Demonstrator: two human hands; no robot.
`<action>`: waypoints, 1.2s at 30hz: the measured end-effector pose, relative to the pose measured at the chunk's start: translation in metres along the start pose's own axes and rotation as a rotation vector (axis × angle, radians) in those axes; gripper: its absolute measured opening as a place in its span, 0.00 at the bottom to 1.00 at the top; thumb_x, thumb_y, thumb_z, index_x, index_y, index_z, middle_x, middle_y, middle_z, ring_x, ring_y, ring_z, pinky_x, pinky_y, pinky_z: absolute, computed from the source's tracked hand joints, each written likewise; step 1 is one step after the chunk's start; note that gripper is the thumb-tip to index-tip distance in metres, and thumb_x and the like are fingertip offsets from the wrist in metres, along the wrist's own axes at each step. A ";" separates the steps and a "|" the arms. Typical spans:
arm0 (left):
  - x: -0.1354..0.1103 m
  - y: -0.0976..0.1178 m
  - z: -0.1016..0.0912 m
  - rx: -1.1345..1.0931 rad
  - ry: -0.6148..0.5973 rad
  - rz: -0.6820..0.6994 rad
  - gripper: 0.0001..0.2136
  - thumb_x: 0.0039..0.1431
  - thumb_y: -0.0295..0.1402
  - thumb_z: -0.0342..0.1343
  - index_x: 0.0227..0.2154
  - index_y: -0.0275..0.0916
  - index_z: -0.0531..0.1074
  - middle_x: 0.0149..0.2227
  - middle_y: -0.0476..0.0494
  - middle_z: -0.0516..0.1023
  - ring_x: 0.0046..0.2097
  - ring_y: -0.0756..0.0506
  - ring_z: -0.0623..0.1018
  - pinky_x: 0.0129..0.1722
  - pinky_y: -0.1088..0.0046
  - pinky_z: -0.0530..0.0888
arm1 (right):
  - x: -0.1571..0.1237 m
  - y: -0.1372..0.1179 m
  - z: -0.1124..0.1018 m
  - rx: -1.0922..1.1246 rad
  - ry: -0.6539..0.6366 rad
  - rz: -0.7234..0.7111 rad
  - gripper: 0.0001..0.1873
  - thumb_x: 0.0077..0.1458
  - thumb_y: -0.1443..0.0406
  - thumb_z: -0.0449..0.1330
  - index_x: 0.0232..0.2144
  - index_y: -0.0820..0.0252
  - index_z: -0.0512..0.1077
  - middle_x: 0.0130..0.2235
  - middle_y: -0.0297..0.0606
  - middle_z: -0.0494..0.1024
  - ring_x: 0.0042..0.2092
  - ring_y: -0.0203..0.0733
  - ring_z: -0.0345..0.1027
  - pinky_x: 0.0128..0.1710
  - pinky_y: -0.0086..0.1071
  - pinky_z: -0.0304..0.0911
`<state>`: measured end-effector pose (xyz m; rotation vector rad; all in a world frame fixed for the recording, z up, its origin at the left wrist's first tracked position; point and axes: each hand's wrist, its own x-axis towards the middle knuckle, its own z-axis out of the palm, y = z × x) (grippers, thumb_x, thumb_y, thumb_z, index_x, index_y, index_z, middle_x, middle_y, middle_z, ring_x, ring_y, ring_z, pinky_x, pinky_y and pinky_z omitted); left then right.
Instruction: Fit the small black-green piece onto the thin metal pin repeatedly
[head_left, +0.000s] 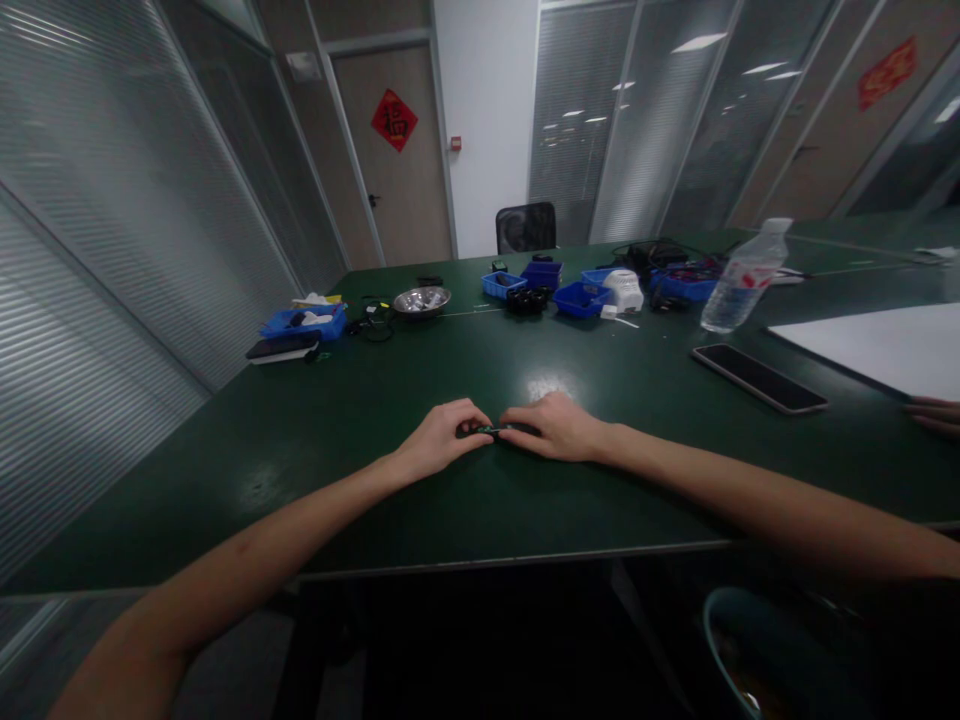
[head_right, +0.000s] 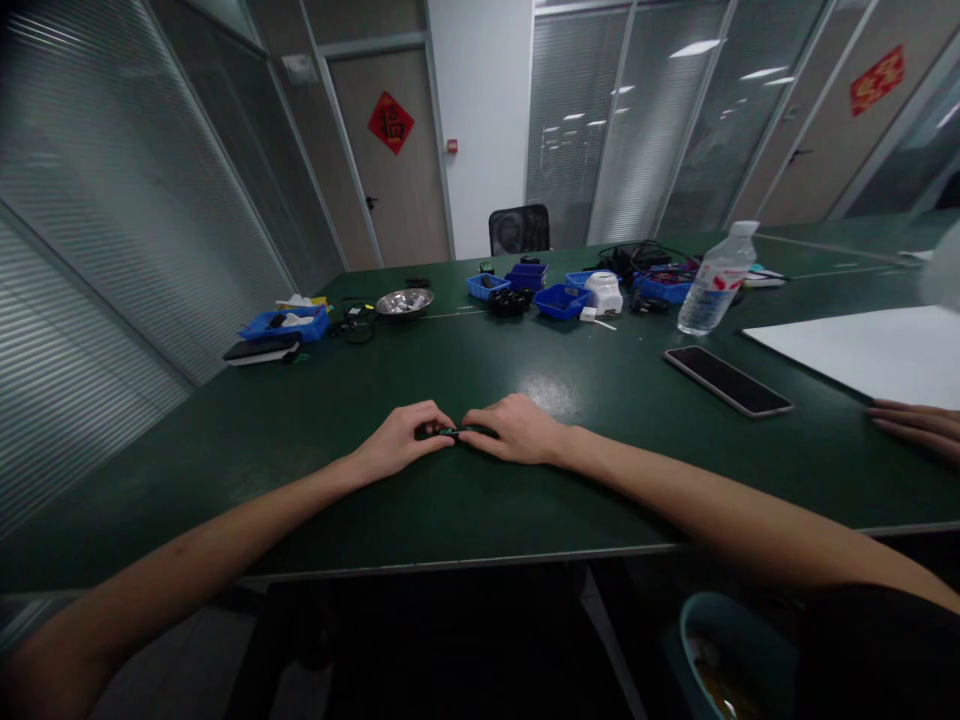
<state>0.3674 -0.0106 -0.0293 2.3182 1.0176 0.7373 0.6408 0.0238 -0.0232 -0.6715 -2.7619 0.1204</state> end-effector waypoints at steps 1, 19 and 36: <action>0.000 0.000 0.001 -0.008 0.001 -0.006 0.11 0.70 0.39 0.65 0.45 0.37 0.82 0.40 0.44 0.76 0.41 0.45 0.75 0.41 0.70 0.70 | 0.000 0.000 0.000 0.000 -0.003 0.001 0.25 0.77 0.49 0.49 0.50 0.59 0.79 0.33 0.40 0.84 0.30 0.40 0.72 0.33 0.34 0.52; 0.003 0.004 0.003 -0.048 -0.075 0.034 0.14 0.68 0.43 0.66 0.44 0.36 0.81 0.37 0.46 0.74 0.37 0.47 0.73 0.37 0.72 0.67 | 0.000 -0.001 -0.001 -0.017 -0.021 -0.040 0.27 0.78 0.48 0.47 0.52 0.59 0.78 0.35 0.40 0.84 0.30 0.40 0.72 0.32 0.34 0.51; 0.001 0.008 0.000 -0.029 -0.110 0.028 0.18 0.65 0.43 0.69 0.50 0.36 0.79 0.41 0.44 0.78 0.40 0.45 0.76 0.41 0.70 0.71 | 0.000 -0.001 0.000 -0.034 -0.025 0.006 0.27 0.78 0.48 0.47 0.51 0.59 0.78 0.34 0.39 0.84 0.29 0.40 0.71 0.32 0.34 0.49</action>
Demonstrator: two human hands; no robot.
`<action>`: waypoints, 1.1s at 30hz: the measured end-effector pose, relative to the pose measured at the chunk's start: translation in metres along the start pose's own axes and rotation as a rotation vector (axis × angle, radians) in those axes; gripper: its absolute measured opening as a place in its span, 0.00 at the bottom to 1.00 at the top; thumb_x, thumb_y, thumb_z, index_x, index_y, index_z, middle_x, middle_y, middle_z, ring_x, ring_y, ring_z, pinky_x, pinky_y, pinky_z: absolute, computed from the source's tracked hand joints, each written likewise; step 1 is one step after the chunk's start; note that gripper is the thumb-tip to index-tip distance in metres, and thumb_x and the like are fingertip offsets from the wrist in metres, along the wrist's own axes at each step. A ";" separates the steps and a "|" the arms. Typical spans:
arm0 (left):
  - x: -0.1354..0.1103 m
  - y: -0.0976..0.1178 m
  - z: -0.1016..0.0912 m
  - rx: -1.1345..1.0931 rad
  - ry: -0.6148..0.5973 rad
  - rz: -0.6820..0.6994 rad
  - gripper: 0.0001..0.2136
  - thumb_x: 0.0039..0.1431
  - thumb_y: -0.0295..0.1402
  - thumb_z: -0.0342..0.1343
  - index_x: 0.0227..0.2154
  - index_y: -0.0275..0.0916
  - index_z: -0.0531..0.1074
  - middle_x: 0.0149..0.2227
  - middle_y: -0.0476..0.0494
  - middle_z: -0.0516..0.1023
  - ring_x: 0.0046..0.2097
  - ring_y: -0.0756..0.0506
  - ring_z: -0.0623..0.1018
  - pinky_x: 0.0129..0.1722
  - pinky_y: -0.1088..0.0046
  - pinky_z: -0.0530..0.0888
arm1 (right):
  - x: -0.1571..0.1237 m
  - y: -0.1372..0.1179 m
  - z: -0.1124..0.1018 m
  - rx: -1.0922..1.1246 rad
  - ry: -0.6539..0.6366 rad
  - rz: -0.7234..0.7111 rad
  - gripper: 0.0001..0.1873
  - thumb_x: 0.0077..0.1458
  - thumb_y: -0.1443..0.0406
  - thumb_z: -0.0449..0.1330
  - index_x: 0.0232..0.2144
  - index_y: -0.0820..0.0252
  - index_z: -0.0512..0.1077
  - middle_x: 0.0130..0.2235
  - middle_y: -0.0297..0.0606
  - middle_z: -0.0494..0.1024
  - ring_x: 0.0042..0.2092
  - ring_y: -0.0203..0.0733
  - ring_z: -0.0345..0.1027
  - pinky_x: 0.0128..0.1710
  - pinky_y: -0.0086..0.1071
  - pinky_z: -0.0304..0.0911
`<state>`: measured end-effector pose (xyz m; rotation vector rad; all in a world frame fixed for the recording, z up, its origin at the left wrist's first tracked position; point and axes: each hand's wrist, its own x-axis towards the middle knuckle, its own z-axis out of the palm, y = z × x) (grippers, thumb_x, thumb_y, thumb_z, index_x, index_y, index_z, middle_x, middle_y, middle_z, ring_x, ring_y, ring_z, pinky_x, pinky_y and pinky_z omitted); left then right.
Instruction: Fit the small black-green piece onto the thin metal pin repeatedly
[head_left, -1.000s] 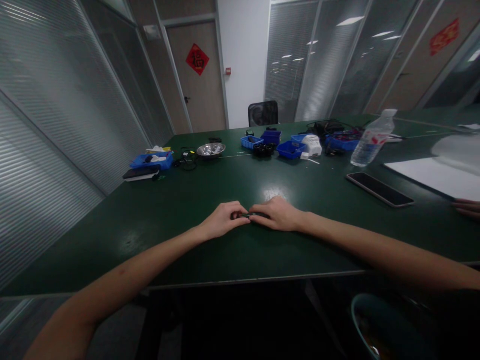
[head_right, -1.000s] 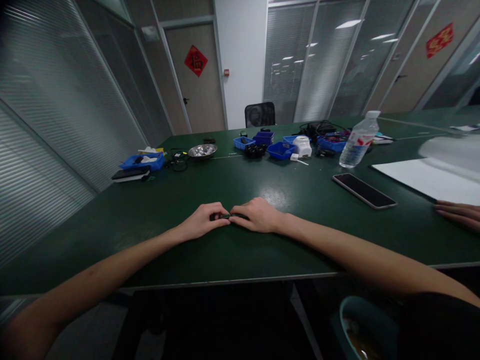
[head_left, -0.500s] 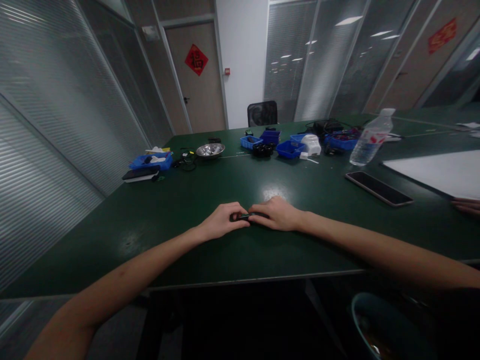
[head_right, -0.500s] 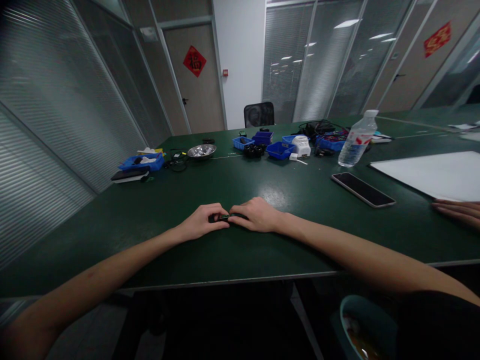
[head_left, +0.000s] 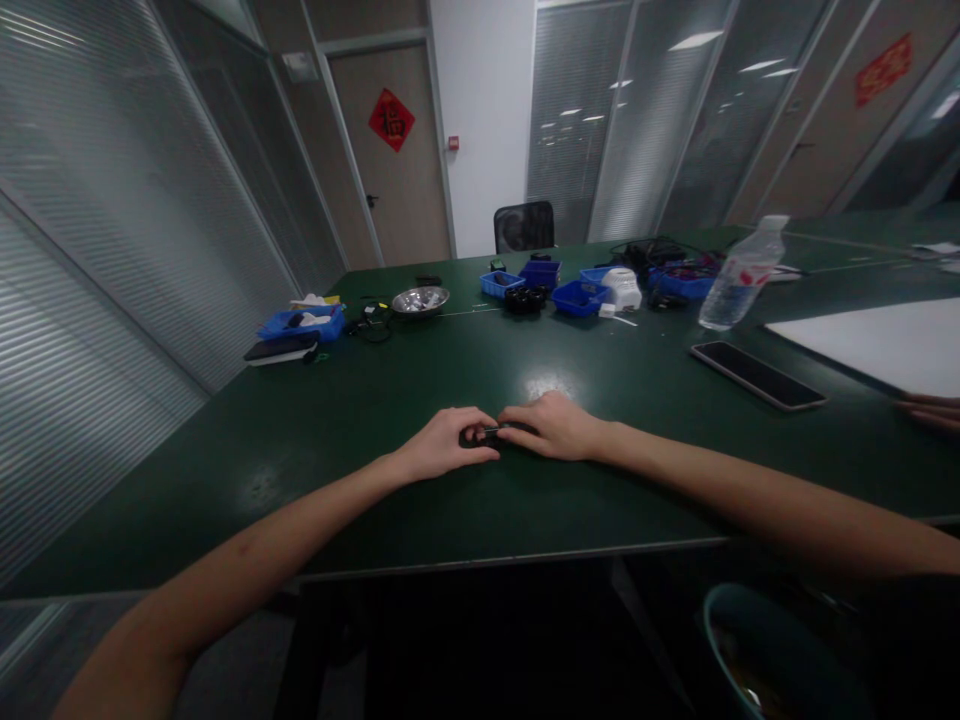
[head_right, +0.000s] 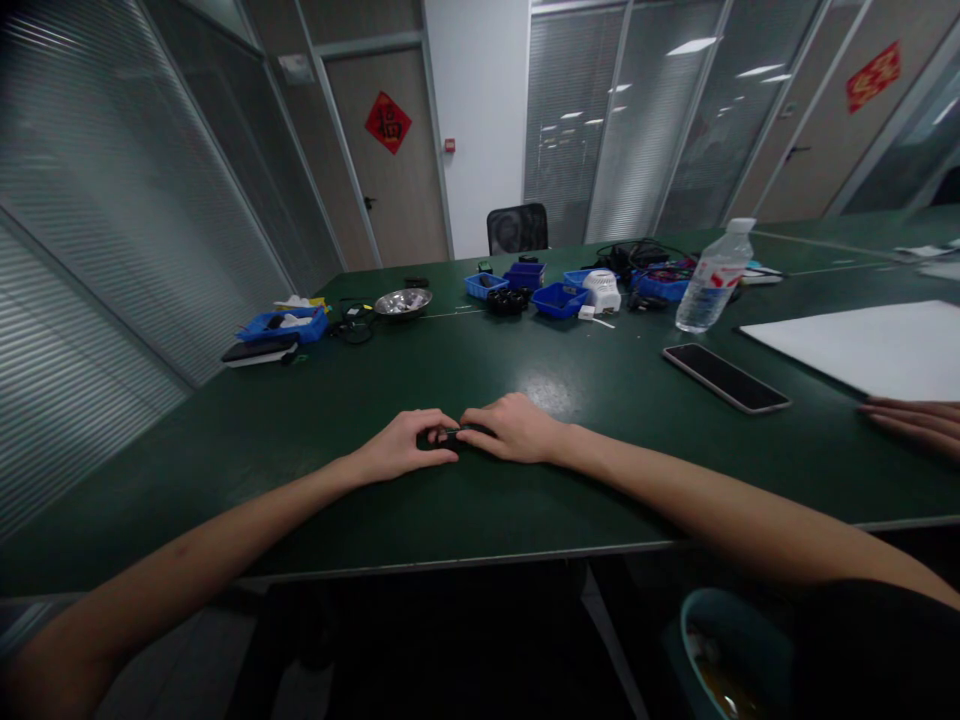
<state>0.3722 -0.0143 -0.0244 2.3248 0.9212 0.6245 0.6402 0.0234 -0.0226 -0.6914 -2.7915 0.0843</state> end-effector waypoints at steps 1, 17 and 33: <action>0.000 0.000 0.000 0.000 0.000 0.000 0.18 0.65 0.43 0.69 0.50 0.36 0.79 0.41 0.44 0.78 0.40 0.45 0.76 0.41 0.70 0.71 | 0.000 0.000 0.000 0.003 0.002 -0.001 0.27 0.78 0.48 0.46 0.51 0.59 0.78 0.34 0.39 0.84 0.29 0.40 0.71 0.32 0.34 0.49; -0.001 0.000 -0.002 0.064 -0.003 0.061 0.17 0.67 0.44 0.67 0.49 0.36 0.79 0.44 0.41 0.77 0.44 0.43 0.76 0.43 0.69 0.71 | 0.000 -0.001 -0.001 0.006 0.004 0.002 0.27 0.78 0.48 0.47 0.52 0.58 0.79 0.33 0.39 0.84 0.29 0.40 0.71 0.32 0.34 0.50; -0.004 0.000 -0.004 0.073 -0.011 0.059 0.16 0.68 0.45 0.66 0.49 0.38 0.79 0.48 0.39 0.77 0.49 0.40 0.76 0.49 0.64 0.73 | 0.001 -0.003 -0.003 0.009 0.009 0.000 0.26 0.78 0.48 0.48 0.52 0.58 0.78 0.33 0.39 0.84 0.29 0.41 0.72 0.31 0.34 0.50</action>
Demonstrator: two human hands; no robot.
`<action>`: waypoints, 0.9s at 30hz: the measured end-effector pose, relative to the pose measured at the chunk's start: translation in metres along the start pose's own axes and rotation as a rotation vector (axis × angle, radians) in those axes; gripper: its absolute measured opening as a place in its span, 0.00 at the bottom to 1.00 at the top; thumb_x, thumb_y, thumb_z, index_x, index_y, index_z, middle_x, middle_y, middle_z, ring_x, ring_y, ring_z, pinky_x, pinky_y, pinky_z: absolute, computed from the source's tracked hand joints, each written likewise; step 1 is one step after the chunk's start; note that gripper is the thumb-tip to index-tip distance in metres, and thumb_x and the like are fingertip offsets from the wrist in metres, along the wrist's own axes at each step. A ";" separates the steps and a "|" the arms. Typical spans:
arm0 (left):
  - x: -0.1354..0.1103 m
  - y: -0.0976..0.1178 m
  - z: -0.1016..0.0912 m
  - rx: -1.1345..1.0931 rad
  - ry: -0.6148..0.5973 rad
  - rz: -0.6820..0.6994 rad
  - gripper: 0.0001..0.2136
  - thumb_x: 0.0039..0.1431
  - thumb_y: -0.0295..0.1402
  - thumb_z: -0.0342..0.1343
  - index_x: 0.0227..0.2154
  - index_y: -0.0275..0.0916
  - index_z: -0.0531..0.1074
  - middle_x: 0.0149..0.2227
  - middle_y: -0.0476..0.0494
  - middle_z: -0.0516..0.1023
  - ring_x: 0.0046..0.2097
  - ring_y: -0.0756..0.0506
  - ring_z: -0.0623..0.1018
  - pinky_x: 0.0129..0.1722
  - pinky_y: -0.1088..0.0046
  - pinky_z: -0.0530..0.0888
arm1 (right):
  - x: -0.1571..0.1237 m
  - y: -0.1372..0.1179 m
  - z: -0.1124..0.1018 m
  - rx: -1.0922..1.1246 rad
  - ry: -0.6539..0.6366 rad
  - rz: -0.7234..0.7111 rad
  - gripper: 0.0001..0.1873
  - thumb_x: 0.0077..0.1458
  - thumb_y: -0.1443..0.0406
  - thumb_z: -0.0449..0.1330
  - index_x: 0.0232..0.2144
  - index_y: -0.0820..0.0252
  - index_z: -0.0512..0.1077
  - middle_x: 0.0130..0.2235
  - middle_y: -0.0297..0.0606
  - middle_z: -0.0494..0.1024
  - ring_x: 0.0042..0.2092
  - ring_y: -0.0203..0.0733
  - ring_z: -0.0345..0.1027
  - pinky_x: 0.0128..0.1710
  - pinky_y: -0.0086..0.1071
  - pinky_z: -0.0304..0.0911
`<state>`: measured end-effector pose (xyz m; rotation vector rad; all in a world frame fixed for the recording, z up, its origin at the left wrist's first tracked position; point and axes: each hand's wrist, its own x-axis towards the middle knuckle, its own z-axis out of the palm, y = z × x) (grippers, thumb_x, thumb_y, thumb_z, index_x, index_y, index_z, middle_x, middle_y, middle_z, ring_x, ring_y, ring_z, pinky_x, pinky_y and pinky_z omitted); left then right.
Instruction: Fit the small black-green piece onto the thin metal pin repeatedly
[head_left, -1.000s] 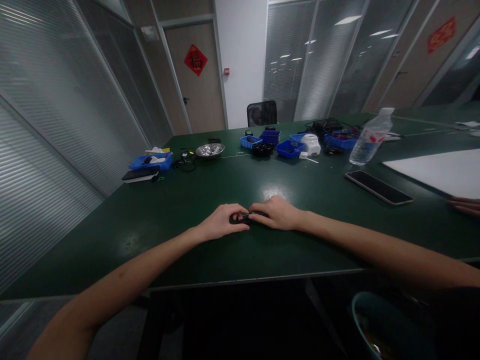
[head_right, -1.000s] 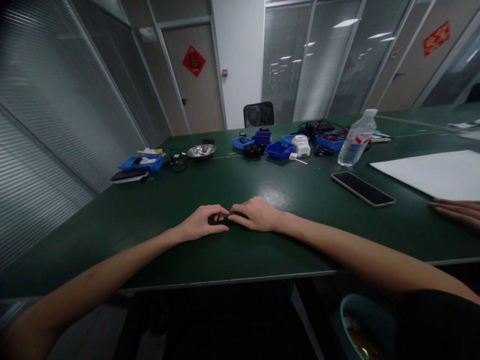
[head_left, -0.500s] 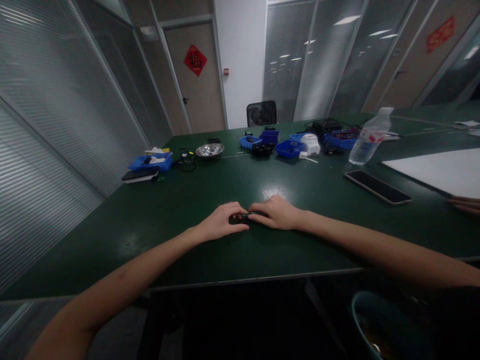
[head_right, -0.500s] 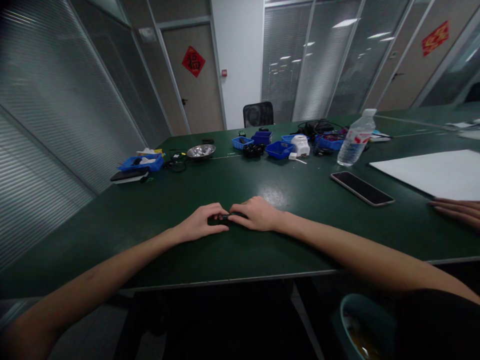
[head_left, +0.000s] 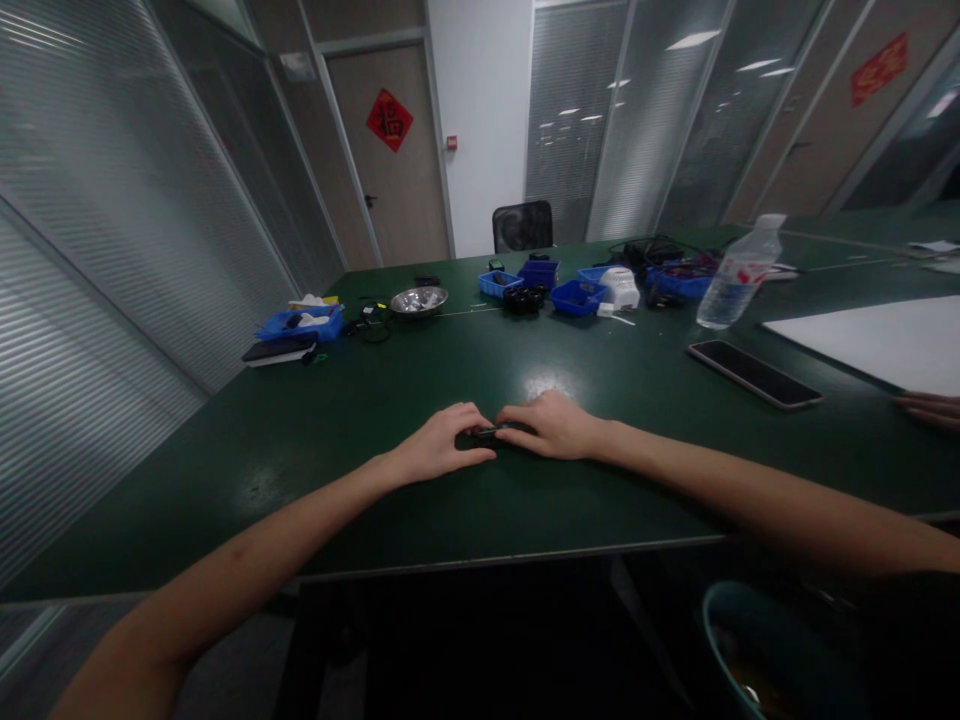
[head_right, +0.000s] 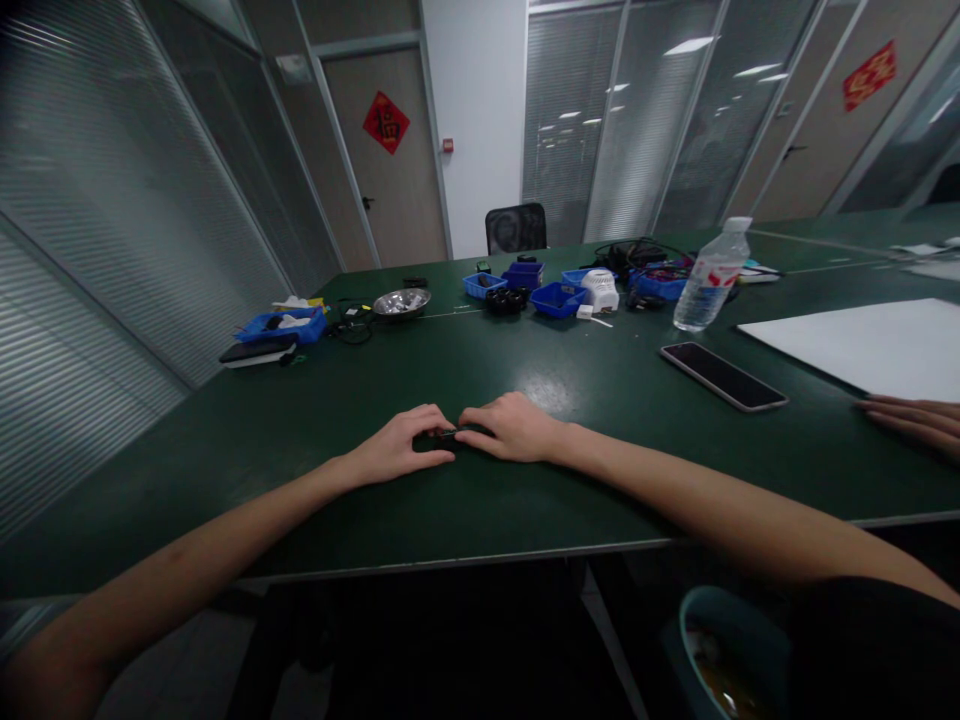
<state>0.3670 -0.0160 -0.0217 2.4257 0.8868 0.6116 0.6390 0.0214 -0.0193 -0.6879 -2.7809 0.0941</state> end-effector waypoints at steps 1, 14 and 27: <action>0.000 0.000 -0.001 -0.003 -0.003 -0.003 0.16 0.68 0.45 0.65 0.49 0.38 0.79 0.48 0.39 0.77 0.49 0.40 0.76 0.49 0.64 0.73 | 0.000 0.000 0.000 0.002 -0.001 -0.001 0.26 0.78 0.48 0.47 0.52 0.58 0.78 0.33 0.39 0.84 0.29 0.40 0.72 0.31 0.34 0.50; -0.005 0.000 -0.007 0.009 -0.001 -0.013 0.15 0.68 0.44 0.65 0.47 0.38 0.79 0.49 0.37 0.77 0.52 0.39 0.76 0.53 0.62 0.73 | 0.000 0.000 0.000 0.005 -0.007 0.008 0.27 0.78 0.48 0.47 0.52 0.58 0.78 0.32 0.38 0.83 0.29 0.40 0.71 0.31 0.34 0.49; -0.005 -0.012 -0.013 0.002 0.006 -0.016 0.13 0.70 0.43 0.64 0.45 0.37 0.78 0.49 0.38 0.77 0.52 0.40 0.76 0.53 0.63 0.73 | -0.001 0.002 0.000 0.002 -0.008 0.040 0.26 0.77 0.48 0.49 0.52 0.58 0.78 0.31 0.38 0.83 0.28 0.40 0.70 0.31 0.34 0.50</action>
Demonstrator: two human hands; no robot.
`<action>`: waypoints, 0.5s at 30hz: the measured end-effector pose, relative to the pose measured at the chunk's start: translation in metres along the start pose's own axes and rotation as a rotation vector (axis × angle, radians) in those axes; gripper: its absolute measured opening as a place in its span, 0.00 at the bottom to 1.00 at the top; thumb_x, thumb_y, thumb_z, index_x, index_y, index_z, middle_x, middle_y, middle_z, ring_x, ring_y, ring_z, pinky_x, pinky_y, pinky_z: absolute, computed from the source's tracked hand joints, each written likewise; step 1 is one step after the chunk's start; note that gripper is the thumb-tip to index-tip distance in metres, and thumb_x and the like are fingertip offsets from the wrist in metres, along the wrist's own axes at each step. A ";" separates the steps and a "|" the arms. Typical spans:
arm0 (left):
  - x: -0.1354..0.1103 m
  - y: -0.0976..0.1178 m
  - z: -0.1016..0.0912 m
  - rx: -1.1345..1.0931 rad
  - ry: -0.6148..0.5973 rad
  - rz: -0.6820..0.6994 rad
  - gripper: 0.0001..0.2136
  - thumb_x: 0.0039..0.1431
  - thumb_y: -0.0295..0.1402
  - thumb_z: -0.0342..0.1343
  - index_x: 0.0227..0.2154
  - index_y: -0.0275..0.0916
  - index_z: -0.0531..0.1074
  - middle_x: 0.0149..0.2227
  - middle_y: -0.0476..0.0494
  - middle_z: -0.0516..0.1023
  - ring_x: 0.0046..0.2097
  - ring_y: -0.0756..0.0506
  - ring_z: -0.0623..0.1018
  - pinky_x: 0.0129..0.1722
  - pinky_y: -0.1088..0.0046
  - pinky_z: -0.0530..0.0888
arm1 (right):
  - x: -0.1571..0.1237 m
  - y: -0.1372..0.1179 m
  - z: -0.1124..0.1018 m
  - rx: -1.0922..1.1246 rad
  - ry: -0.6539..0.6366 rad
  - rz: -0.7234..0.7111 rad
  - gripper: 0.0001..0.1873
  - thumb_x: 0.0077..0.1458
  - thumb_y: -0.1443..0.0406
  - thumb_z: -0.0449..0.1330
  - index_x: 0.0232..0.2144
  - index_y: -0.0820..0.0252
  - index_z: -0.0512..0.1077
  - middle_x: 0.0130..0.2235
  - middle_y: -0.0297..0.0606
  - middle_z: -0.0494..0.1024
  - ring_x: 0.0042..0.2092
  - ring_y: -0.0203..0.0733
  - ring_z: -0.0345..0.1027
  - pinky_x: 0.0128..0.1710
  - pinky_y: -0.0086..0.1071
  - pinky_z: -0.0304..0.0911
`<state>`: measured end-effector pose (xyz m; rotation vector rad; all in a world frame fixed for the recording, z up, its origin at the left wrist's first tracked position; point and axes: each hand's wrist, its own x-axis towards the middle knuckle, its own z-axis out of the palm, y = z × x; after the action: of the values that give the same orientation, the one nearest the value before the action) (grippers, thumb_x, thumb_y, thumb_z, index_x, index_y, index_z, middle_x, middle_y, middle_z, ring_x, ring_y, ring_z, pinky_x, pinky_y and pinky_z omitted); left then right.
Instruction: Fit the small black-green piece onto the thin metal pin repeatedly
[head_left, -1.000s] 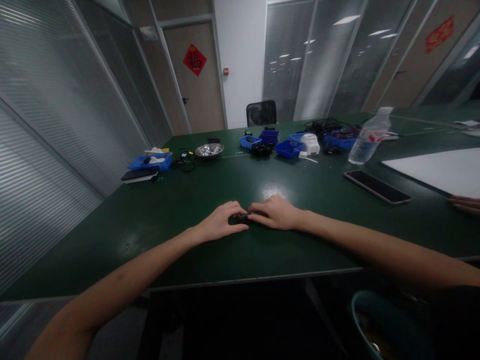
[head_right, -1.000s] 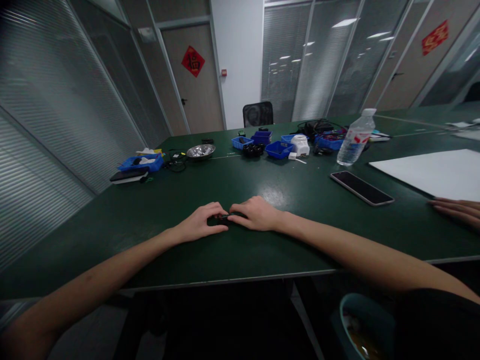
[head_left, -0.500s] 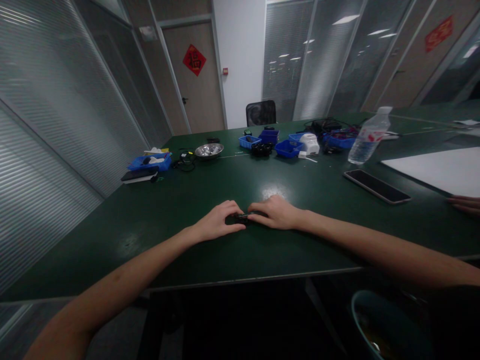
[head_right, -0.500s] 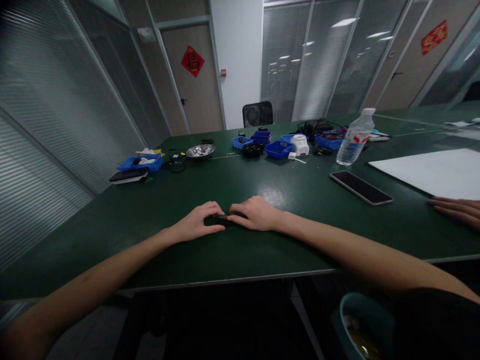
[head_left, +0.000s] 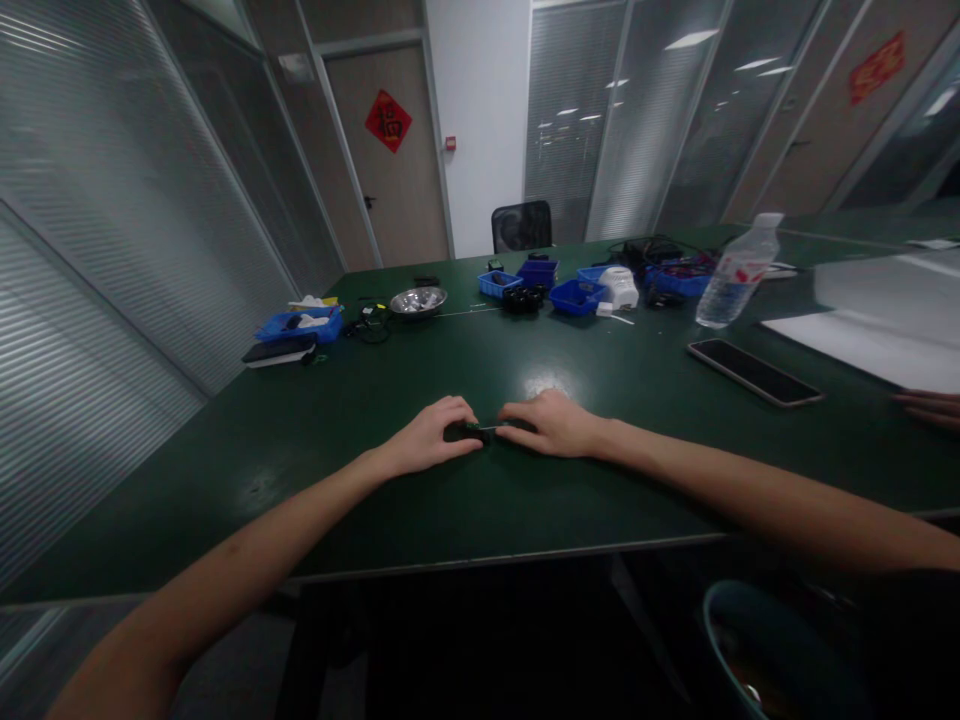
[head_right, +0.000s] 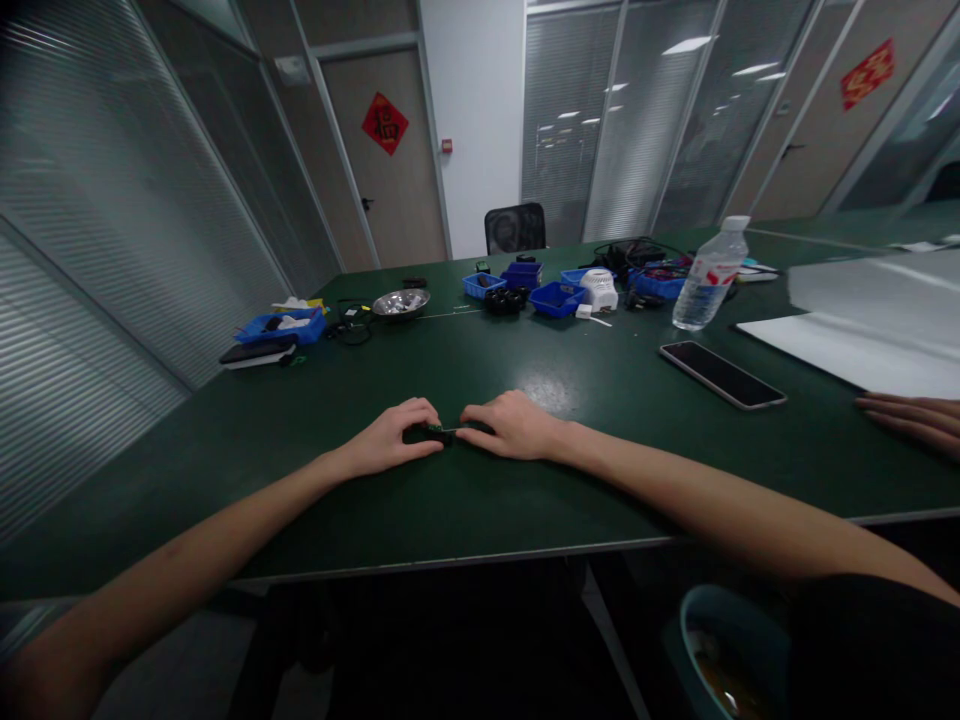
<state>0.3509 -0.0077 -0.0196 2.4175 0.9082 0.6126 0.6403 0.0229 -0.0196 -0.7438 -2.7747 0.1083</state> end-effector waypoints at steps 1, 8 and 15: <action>0.000 -0.003 -0.001 0.007 0.005 -0.002 0.13 0.70 0.43 0.63 0.45 0.37 0.78 0.49 0.38 0.77 0.51 0.40 0.76 0.53 0.63 0.72 | 0.000 0.001 0.000 -0.009 0.001 0.014 0.26 0.77 0.48 0.49 0.52 0.58 0.79 0.31 0.39 0.83 0.29 0.40 0.70 0.31 0.34 0.50; -0.001 -0.015 -0.006 0.033 0.035 -0.034 0.13 0.71 0.44 0.62 0.45 0.37 0.79 0.49 0.38 0.77 0.51 0.40 0.76 0.53 0.63 0.72 | 0.000 0.017 -0.001 -0.036 0.016 0.210 0.27 0.76 0.47 0.50 0.53 0.58 0.79 0.33 0.40 0.83 0.32 0.42 0.73 0.33 0.33 0.54; 0.000 -0.014 -0.006 0.040 0.035 -0.025 0.13 0.71 0.44 0.62 0.46 0.38 0.79 0.49 0.38 0.77 0.52 0.39 0.75 0.54 0.62 0.73 | 0.001 0.020 0.001 -0.060 -0.002 0.255 0.27 0.76 0.47 0.49 0.54 0.56 0.79 0.34 0.41 0.83 0.32 0.43 0.73 0.33 0.33 0.55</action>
<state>0.3404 0.0031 -0.0232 2.4339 0.9729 0.6355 0.6484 0.0407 -0.0233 -1.1104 -2.6824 0.0745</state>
